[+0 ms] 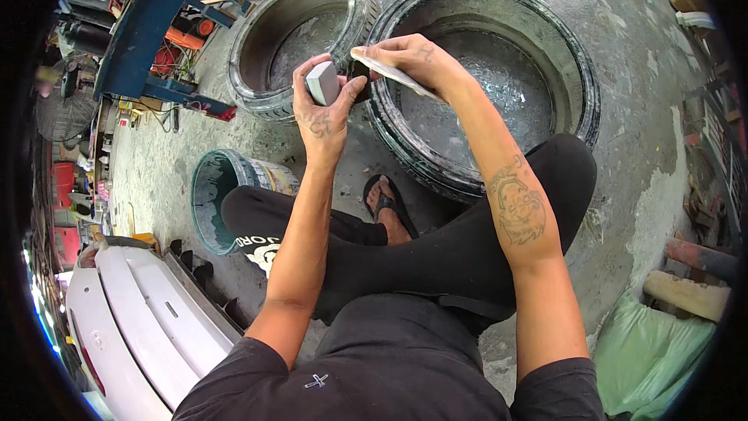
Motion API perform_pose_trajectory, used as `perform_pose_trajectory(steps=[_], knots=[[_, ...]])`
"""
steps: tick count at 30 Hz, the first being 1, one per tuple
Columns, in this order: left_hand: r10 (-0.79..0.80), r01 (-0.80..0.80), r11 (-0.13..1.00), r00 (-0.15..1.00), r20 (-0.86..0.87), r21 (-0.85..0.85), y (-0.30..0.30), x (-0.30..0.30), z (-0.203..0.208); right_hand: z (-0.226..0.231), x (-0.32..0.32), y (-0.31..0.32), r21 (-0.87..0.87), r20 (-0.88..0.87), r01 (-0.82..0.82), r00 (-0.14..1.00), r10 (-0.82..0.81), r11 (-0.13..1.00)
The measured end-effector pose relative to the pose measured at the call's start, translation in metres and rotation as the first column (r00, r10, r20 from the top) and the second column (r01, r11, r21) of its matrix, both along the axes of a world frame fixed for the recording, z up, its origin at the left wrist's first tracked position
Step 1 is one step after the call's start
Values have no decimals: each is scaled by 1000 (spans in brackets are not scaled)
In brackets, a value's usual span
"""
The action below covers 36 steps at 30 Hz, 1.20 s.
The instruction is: The person sits on the floor and applies a gray paste to the inner surface of a tire using a brush and a scraper. They repeatedly dip the brush into a bucket, spread the paste along the tire's inner rim, and smooth it with the scraper.
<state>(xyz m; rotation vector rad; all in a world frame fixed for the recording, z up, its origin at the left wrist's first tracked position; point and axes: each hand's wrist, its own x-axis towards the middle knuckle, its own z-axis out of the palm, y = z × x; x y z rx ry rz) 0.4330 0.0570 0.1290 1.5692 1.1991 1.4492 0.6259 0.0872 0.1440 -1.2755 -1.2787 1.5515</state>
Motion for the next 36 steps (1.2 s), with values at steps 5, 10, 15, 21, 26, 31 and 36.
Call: perform_pose_trajectory(steps=[5,10,15,21,26,31,36], knots=[[-163,210,955,962,220,-209,-1,-3,-1,-8,17,2,53,-170,-117,978,124,992],[-138,329,909,816,561,-256,4,-16,-8,1,16,-3,45,-208,-235,948,239,971],[6,210,930,811,586,-301,16,-27,-7,-12,25,2,52,-231,-279,931,284,959],[-25,124,967,917,399,-224,28,-37,-6,-8,19,2,67,-275,-270,921,278,961],[-137,205,955,945,295,-214,30,-35,11,5,14,-2,21,-93,-218,971,219,976],[54,7,937,985,165,-350,32,-24,14,-6,22,4,49,8,-174,985,174,983],[64,7,962,965,254,-272,18,-24,-10,-26,11,12,325,280,-46,959,-49,945]])
